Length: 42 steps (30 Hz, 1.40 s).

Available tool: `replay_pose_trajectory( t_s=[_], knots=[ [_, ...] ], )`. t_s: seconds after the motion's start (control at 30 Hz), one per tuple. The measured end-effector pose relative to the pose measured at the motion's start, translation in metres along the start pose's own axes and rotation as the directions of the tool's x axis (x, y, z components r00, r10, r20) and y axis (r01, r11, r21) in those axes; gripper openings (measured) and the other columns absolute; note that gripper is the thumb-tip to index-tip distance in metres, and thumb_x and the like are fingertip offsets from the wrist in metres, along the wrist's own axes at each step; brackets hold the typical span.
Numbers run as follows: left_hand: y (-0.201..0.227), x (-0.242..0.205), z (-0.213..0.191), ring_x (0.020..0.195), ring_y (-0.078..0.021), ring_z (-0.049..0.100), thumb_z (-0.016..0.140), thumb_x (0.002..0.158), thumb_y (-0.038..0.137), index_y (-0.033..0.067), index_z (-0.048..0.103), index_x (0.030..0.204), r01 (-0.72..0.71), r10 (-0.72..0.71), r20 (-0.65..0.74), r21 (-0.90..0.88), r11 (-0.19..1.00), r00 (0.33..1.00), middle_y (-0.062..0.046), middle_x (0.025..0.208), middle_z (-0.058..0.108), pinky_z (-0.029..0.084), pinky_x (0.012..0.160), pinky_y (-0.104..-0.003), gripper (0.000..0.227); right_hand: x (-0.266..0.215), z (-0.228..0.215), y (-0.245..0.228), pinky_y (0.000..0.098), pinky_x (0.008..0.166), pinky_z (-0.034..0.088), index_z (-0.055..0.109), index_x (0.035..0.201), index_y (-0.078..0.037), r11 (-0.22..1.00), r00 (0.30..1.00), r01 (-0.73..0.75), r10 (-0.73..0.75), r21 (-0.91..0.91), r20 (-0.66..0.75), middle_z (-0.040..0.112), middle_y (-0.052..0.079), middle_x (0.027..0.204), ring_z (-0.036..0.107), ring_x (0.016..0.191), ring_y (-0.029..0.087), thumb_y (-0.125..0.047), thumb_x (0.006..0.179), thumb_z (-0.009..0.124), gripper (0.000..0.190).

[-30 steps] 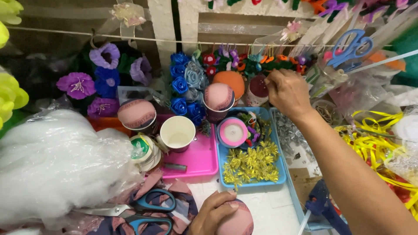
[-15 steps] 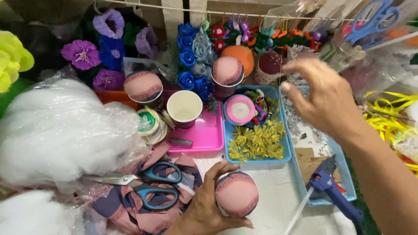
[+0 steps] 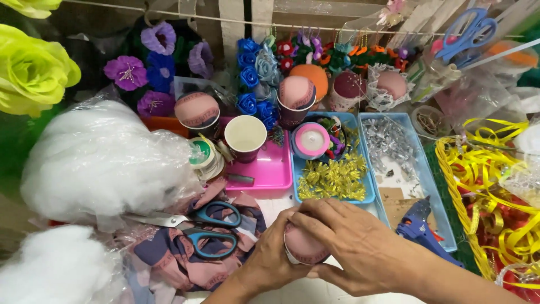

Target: The person is decorating small pink balls by applying hot glue and attaching gold-colored fabric or ribbons in a cluttered workshop environment.

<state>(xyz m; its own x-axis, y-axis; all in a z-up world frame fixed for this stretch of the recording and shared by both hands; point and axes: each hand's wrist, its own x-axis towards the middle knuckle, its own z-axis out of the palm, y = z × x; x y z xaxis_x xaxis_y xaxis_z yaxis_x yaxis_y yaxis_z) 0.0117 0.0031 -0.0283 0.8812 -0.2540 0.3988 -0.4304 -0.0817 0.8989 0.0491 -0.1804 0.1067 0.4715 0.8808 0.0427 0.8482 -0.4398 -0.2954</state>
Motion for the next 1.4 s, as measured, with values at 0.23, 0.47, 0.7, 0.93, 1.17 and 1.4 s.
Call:
replay_pose_trajectory(
  t_s=[0.23,0.47,0.7,0.93,1.17,1.4],
  knots=[
    [-0.013,-0.002,0.006,0.115,-0.0317,0.068,0.084,0.069,0.044,0.0023,0.042,0.138,0.068,-0.071,0.019,0.098,0.993,0.997,-0.013,0.130,0.063,0.053,0.095,-0.040,0.090,0.003,0.003,0.012,0.0498,0.095,0.047,0.048,0.140,0.000,0.998,0.998,0.060,-0.059,0.031,-0.023,0.057,0.023,0.124,0.059,0.106,0.041,-0.039,0.096,0.059,0.059],
    [-0.002,0.003,0.003,0.119,-0.0306,0.069,0.083,0.067,0.027,0.0027,0.045,0.136,0.061,-0.061,-0.007,0.066,0.996,0.998,-0.014,0.134,0.064,0.055,0.098,-0.038,0.083,0.003,0.010,0.010,0.0485,0.090,0.048,0.051,0.134,0.004,0.997,0.996,0.062,-0.065,-0.037,-0.067,0.060,0.021,0.115,0.058,0.096,0.039,-0.033,0.092,0.063,0.058],
    [-0.005,0.000,0.007,0.125,-0.0335,0.067,0.086,0.073,0.040,-0.0006,0.037,0.140,-0.018,0.022,-0.052,0.070,0.997,0.998,-0.018,0.136,0.060,0.054,0.104,-0.041,0.092,-0.008,0.023,0.002,0.0495,0.103,0.043,0.044,0.143,0.011,0.982,0.995,0.041,-0.057,-0.186,-0.081,0.057,0.029,0.133,0.056,0.113,0.043,-0.037,0.094,0.064,0.071],
    [0.000,0.000,0.002,0.124,-0.0331,0.068,0.091,0.069,0.042,0.0045,0.041,0.141,0.050,-0.048,-0.020,0.088,0.995,0.999,-0.014,0.139,0.060,0.055,0.100,-0.040,0.095,-0.024,0.014,-0.001,0.0470,0.116,0.033,0.021,0.159,0.002,0.983,0.986,-0.137,0.147,0.126,-0.078,0.031,0.029,0.163,0.037,0.148,0.041,-0.049,0.096,0.065,0.093],
    [0.023,0.004,-0.011,0.146,-0.0306,0.047,0.083,0.067,0.060,0.0020,0.028,0.151,0.042,-0.041,0.044,-0.032,0.999,0.998,-0.016,0.153,0.046,0.032,0.124,-0.045,0.116,-0.069,0.019,0.011,0.0408,0.115,0.034,0.035,0.157,-0.007,0.873,0.868,-0.392,0.455,0.289,-0.198,0.047,0.013,0.161,0.049,0.144,0.026,-0.042,0.093,0.061,0.077],
    [0.028,0.011,-0.004,0.146,-0.0406,0.048,0.070,0.084,0.067,0.0037,0.034,0.148,-0.217,0.218,-0.069,0.018,0.976,0.973,-0.025,0.150,0.046,0.042,0.122,-0.052,0.097,-0.062,0.053,0.002,0.0448,0.108,0.042,0.053,0.146,-0.012,0.836,0.833,-0.400,0.503,0.376,-0.233,0.058,0.009,0.152,0.055,0.138,0.028,-0.042,0.097,0.056,0.058]
  ],
)
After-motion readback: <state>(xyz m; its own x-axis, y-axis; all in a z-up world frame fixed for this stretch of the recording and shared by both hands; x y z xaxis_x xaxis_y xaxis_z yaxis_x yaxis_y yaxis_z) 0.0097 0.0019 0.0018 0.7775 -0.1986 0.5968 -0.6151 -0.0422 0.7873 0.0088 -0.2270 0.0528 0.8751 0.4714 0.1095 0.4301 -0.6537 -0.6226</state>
